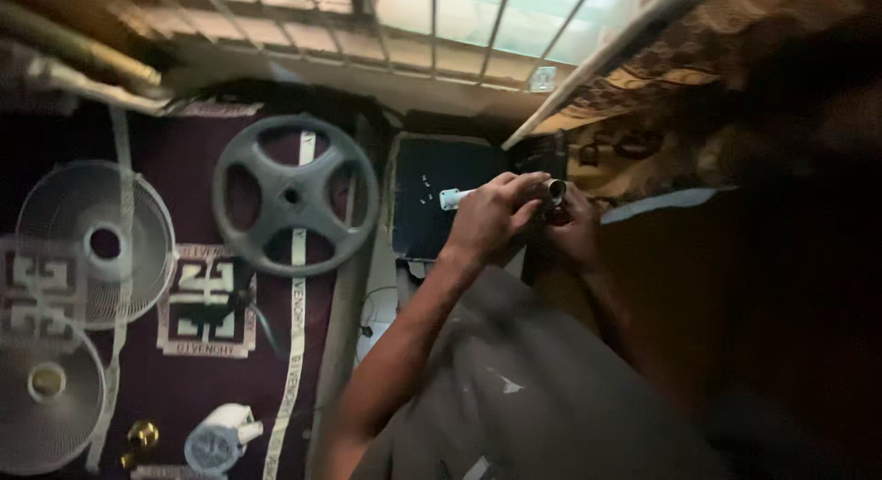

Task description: The person services a pedestal fan lying on a bed. They hold the fan head against the white pole, tighten the mounting bracket by hand and with a screwdriver, then lift the pole assembly away and handle the round fan motor housing, positioning it on the bed.

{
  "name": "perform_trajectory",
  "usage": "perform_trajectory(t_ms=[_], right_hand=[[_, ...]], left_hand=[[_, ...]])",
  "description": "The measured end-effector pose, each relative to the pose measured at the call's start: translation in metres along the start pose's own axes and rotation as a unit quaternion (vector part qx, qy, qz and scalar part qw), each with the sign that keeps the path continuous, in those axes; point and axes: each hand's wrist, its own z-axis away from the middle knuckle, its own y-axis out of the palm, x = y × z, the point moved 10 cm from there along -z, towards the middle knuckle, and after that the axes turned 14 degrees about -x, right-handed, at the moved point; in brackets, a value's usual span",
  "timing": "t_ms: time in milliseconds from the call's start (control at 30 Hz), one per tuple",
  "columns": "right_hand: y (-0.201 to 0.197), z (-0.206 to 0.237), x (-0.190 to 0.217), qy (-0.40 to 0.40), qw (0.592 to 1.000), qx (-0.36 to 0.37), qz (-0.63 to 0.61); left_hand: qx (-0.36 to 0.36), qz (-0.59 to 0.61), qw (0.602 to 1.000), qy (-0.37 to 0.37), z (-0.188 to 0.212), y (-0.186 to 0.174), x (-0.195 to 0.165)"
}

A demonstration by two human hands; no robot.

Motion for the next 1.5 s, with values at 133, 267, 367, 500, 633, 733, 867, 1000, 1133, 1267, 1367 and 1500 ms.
perform_trajectory(t_ms=[133, 267, 367, 500, 633, 733, 867, 1000, 1133, 1267, 1367, 1500], right_hand=[[-0.04, -0.002, 0.05, -0.087, 0.989, -0.052, 0.106], [-0.062, -0.007, 0.049, -0.014, 0.978, -0.101, 0.181], [-0.069, -0.012, 0.046, -0.027, 0.977, -0.143, 0.155], [-0.063, -0.011, 0.035, -0.046, 0.979, -0.165, 0.111], [-0.044, -0.006, 0.032, -0.066, 0.98, -0.17, 0.076], [-0.009, -0.003, 0.032, -0.079, 0.983, -0.16, 0.043], [0.023, 0.011, 0.04, -0.093, 0.984, -0.154, 0.003], [0.002, 0.033, 0.046, -0.099, 0.98, -0.174, -0.013], [-0.033, 0.068, 0.032, -0.097, 0.973, -0.21, -0.025], [-0.095, 0.119, 0.018, -0.082, 0.96, -0.267, -0.018], [-0.158, 0.166, 0.011, -0.07, 0.942, -0.327, -0.004], [-0.234, 0.233, -0.008, -0.047, 0.909, -0.415, 0.015]], left_hand=[[0.063, 0.062, 0.995, 0.041, 0.012, 0.024, 0.003], [0.047, 0.1, 0.991, 0.076, 0.041, 0.038, 0.028], [0.037, 0.065, 0.996, 0.051, 0.075, 0.048, 0.073], [0.115, 0.11, 0.969, -0.187, 0.154, 0.054, 0.166], [0.068, 0.09, 0.954, -0.278, 0.232, -0.004, 0.215], [-0.02, 0.101, 0.923, -0.372, 0.286, -0.058, 0.242], [-0.183, 0.194, 0.887, -0.377, 0.348, -0.125, 0.257], [-0.292, 0.295, 0.825, -0.383, 0.403, -0.146, 0.267], [-0.275, 0.31, 0.816, -0.404, 0.424, -0.121, 0.26], [-0.174, 0.294, 0.868, -0.36, 0.406, -0.074, 0.227], [-0.082, 0.352, 0.859, -0.363, 0.382, -0.022, 0.198], [0.008, 0.371, 0.825, -0.425, 0.356, 0.046, 0.17]])
